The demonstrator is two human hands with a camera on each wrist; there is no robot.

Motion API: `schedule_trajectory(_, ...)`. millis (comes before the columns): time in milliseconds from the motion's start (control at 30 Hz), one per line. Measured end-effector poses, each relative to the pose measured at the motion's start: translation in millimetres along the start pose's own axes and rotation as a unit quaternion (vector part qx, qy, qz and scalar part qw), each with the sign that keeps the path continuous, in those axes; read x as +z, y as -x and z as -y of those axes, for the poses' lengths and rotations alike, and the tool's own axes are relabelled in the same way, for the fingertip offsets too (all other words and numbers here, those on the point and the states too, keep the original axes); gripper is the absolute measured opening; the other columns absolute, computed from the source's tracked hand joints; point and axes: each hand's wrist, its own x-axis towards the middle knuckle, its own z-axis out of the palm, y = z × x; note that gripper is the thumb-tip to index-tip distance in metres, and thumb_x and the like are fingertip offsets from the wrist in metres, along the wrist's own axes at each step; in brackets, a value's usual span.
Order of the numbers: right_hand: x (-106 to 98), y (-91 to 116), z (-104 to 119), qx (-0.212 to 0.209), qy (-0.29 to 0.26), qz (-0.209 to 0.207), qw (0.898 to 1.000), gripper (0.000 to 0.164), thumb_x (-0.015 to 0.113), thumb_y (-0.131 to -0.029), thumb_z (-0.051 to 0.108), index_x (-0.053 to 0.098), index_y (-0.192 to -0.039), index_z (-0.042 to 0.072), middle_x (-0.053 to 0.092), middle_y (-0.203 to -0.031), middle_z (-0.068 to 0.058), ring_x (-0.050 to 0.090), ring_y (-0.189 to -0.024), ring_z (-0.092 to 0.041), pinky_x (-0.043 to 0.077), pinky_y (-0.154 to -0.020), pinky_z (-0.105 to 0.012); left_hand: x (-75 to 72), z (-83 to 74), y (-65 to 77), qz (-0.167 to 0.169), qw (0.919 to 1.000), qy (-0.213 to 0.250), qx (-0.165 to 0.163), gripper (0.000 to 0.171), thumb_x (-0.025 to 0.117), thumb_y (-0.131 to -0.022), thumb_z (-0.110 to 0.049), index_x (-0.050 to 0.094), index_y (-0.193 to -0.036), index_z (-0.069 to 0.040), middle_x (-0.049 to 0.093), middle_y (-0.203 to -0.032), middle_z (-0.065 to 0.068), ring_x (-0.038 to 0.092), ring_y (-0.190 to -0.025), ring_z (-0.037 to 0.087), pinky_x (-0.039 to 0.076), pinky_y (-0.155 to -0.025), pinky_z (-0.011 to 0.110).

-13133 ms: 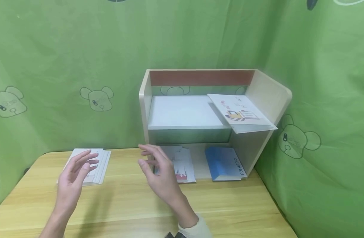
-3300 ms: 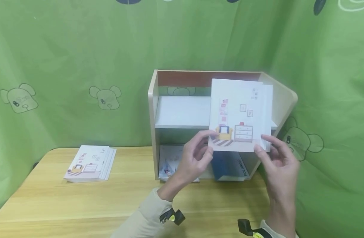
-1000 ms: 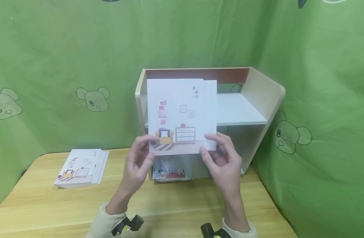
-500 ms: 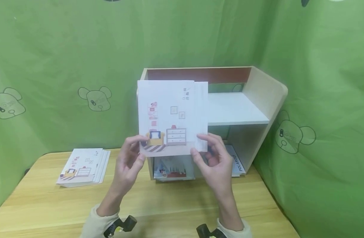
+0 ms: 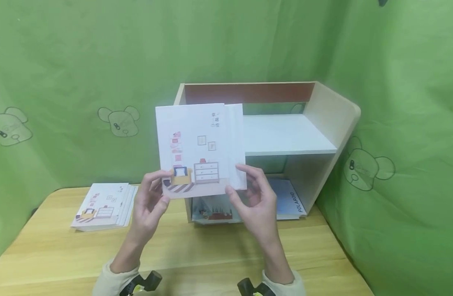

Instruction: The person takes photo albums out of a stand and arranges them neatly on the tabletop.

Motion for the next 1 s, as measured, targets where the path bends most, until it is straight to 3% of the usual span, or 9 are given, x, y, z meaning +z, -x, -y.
schedule_trajectory(400,15.2,-1.6,-3.1,0.002,0.001,0.016,1.000,0.060,0.071,-0.082,-0.021,0.058,-0.137,-0.001,0.057,-0.138,-0.018,0.059,-0.125,-0.034,0.057,-0.097,-0.036,-16.6,-4.8,3.3,-0.010,0.9989,-0.039,-0.022,0.051,0.043,-0.082,0.019,0.039,-0.132,0.014,0.050,-0.139,0.017,0.056,-0.126,0.031,0.052,-0.106,0.042)
schedule_trajectory(1000,39.6,-2.7,-8.7,0.015,0.000,0.034,0.999,0.060,0.073,-0.083,-0.017,0.058,-0.138,0.003,0.058,-0.139,-0.014,0.061,-0.121,-0.031,0.058,-0.097,-0.037,-43.1,-11.7,9.1,-0.029,0.9977,-0.062,-0.007,0.054,0.043,-0.083,0.018,0.038,-0.137,0.014,0.053,-0.137,0.019,0.056,-0.122,0.030,0.052,-0.103,0.037)
